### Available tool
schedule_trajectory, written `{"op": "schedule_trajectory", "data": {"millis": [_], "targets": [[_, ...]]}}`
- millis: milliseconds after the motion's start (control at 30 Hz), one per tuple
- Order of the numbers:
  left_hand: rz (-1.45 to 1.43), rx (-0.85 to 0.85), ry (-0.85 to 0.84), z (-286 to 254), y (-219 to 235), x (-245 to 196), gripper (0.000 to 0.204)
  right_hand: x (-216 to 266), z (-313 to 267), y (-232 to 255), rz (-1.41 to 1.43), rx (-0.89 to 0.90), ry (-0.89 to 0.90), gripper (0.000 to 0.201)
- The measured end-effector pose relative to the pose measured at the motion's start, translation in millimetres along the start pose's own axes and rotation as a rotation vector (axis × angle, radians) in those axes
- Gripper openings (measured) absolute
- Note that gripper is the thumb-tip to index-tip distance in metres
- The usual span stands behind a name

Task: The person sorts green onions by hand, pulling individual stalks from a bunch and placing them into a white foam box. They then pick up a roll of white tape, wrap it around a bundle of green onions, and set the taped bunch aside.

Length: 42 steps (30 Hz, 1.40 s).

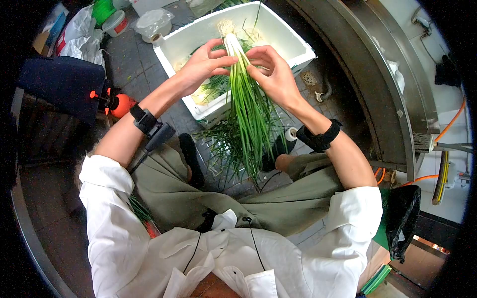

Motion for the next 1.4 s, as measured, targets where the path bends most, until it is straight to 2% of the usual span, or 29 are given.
{"op": "schedule_trajectory", "data": {"millis": [67,167,233,300,367,400,467,700,767,900,1033,1100,1167,1233,1267,1300,1367,1400], "targets": [[0.034,0.202,-0.015,2.1,2.6,-0.8,0.051,2.2,-1.4,-1.5,-0.021,0.013,0.010,0.025],[0.041,0.207,-0.001,2.1,2.1,1.5,0.048,10.7,-5.8,-10.4,-0.154,0.059,0.101,0.027],[0.067,0.180,-0.005,3.0,3.4,3.2,0.046,25.6,-12.5,-23.7,-0.753,0.068,0.433,0.031],[0.093,0.155,-0.008,2.8,4.2,3.5,0.044,23.6,-13.2,-24.2,-0.777,0.057,0.454,0.033],[0.131,0.081,0.011,1.4,4.7,2.7,0.044,22.4,-11.3,-20.3,-0.955,0.091,0.457,0.028],[0.129,0.079,0.011,0.3,4.3,3.3,0.044,19.9,-11.4,-20.1,-0.956,0.092,0.458,0.028],[0.105,0.005,0.040,-0.8,4.6,5.1,0.050,10.5,-10.1,-16.8,-0.764,0.083,0.201,0.025],[0.103,0.013,0.026,-4.1,-0.2,1.4,0.063,0.4,-3.5,-11.5,-0.707,-0.009,0.079,0.023],[0.137,0.007,0.041,-4.6,0.7,0.2,0.067,-8.7,-1.1,-5.1,-0.438,0.010,-0.091,0.020],[0.112,0.046,0.020,-2.3,5.3,4.4,0.070,-5.0,7.0,8.3,-0.316,0.083,-0.113,0.017],[0.220,0.135,0.029,-2.2,1.6,9.5,0.066,8.6,11.2,14.5,-0.224,0.011,-0.079,0.019],[0.314,0.174,0.027,-2.4,-2.9,14.6,0.060,15.0,13.2,19.7,-0.153,-0.080,0.034,0.019],[0.252,0.196,0.026,-3.7,-5.0,13.7,0.055,14.5,14.9,28.6,-0.154,-0.124,0.043,0.020],[0.261,0.227,0.121,-7.4,-4.3,3.7,0.053,13.7,14.1,38.8,-0.162,-0.129,0.022,0.021],[0.263,0.228,0.121,-6.0,-1.6,3.5,0.053,15.7,10.8,41.6,-0.267,-0.131,-0.068,0.022],[0.263,0.211,0.093,-3.6,3.2,3.2,0.051,13.8,7.6,42.8,-0.267,-0.132,-0.068,0.022],[0.263,0.193,0.061,-2.9,9.7,1.6,0.050,0.8,-0.5,46.1,-0.460,-0.108,-0.124,0.022],[0.271,0.161,0.040,-3.7,13.5,-2.5,0.051,-9.0,-3.2,48.7,-0.530,-0.024,-0.129,0.024]]}}
Point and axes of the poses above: each hand's wrist, its own z-axis towards the middle knuckle, its own y-axis out of the back of the hand, x = y × z, the point moved 2 cm from there along z, towards the middle knuckle, and after that the axes turned 9 degrees about z, right-handed, at the moved point
